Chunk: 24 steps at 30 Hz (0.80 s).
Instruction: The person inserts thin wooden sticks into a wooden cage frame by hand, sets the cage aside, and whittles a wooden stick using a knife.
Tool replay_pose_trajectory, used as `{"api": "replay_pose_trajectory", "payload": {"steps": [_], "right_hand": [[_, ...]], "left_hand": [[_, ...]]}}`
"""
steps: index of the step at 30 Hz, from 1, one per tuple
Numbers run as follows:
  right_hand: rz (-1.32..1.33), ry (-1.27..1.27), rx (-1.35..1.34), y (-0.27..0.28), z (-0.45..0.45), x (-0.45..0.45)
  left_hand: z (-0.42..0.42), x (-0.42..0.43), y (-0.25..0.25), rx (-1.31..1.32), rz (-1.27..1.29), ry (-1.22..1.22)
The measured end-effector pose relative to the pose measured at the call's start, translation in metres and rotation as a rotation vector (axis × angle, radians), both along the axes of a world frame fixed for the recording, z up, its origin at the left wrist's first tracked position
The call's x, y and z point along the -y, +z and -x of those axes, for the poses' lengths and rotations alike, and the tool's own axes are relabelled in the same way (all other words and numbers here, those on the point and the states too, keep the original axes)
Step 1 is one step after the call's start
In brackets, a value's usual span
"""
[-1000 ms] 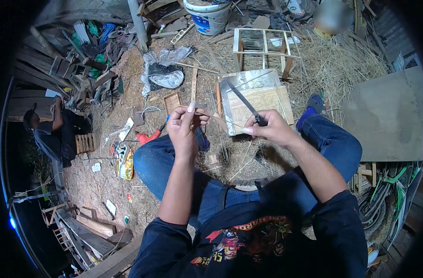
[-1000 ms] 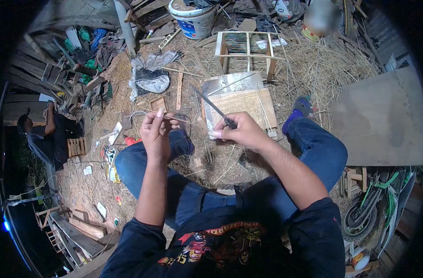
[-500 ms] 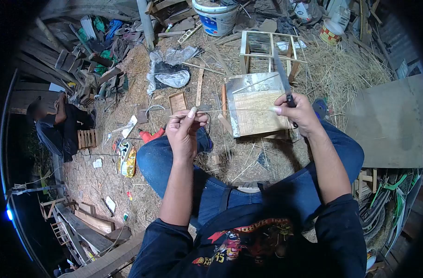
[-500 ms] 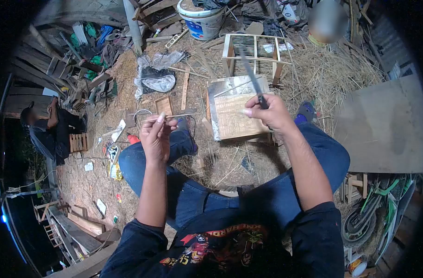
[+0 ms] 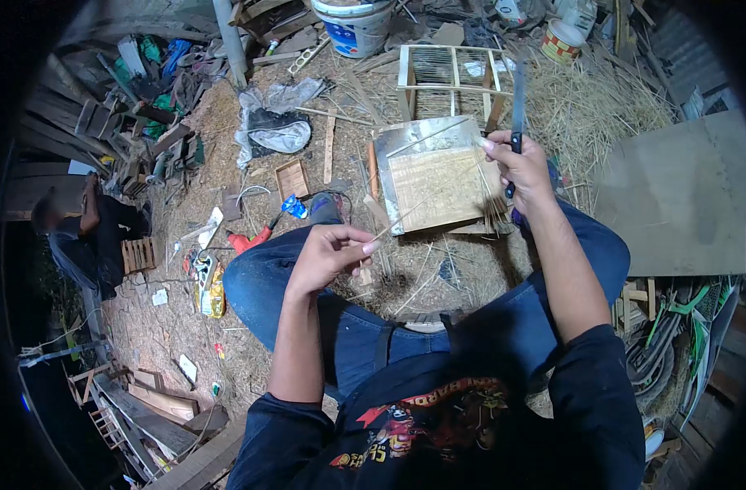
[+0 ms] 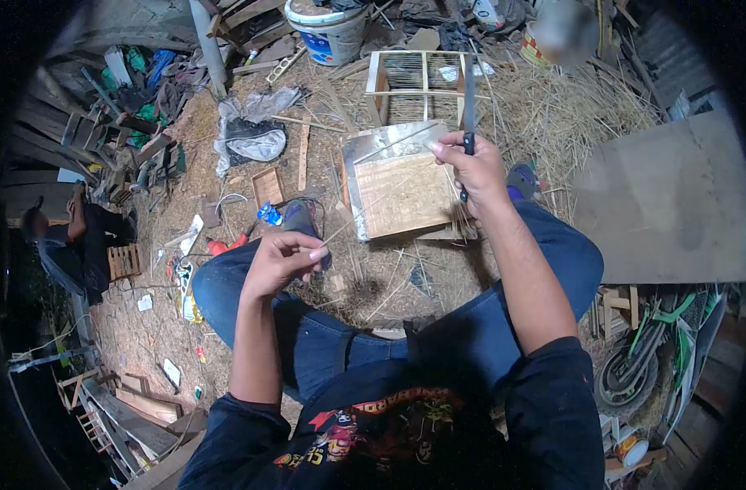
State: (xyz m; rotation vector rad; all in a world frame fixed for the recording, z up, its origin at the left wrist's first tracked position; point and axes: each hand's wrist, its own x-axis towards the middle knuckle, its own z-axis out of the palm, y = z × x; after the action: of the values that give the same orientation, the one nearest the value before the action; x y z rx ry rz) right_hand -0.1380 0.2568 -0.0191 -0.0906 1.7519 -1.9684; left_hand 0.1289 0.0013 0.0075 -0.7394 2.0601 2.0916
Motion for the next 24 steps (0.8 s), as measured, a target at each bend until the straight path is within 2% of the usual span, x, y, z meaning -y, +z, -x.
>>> {"api": "replay_pose_trajectory", "payload": {"steps": [2, 8, 10, 12, 14, 18, 20, 21, 23, 24], "right_hand": [[-0.020, 0.018, 0.005, 0.001, 0.000, 0.002], [0.010, 0.094, -0.137, -0.013, 0.014, 0.007], [-0.010, 0.133, -0.164, -0.013, 0.016, 0.004], [-0.028, 0.172, -0.191, -0.006, 0.013, 0.005], [-0.052, 0.053, -0.282, 0.014, 0.000, 0.010], [-0.126, -0.094, -0.371, 0.012, 0.009, -0.001], [-0.104, -0.007, -0.505, 0.027, -0.011, -0.011], [-0.188, 0.032, -0.581, 0.033, -0.027, -0.010], [-0.213, 0.195, -0.521, 0.034, -0.056, -0.007], [-0.267, 0.231, -0.573, 0.027, -0.069, -0.003]], "left_hand": [[0.004, -0.008, 0.002, 0.113, -0.039, -0.128], [0.009, -0.031, -0.005, 0.102, -0.018, -0.384], [0.008, -0.039, -0.011, 0.001, -0.144, -0.271], [0.009, -0.042, -0.018, -0.019, -0.137, -0.267], [0.008, -0.044, -0.027, -0.077, -0.164, -0.180], [0.012, -0.044, -0.026, -0.062, -0.150, -0.052], [0.014, -0.045, -0.025, -0.100, -0.164, 0.010], [0.016, -0.046, -0.026, -0.104, -0.165, 0.017], [0.020, -0.047, -0.027, -0.144, -0.163, 0.081], [0.021, -0.046, -0.028, -0.148, -0.164, 0.083]]}}
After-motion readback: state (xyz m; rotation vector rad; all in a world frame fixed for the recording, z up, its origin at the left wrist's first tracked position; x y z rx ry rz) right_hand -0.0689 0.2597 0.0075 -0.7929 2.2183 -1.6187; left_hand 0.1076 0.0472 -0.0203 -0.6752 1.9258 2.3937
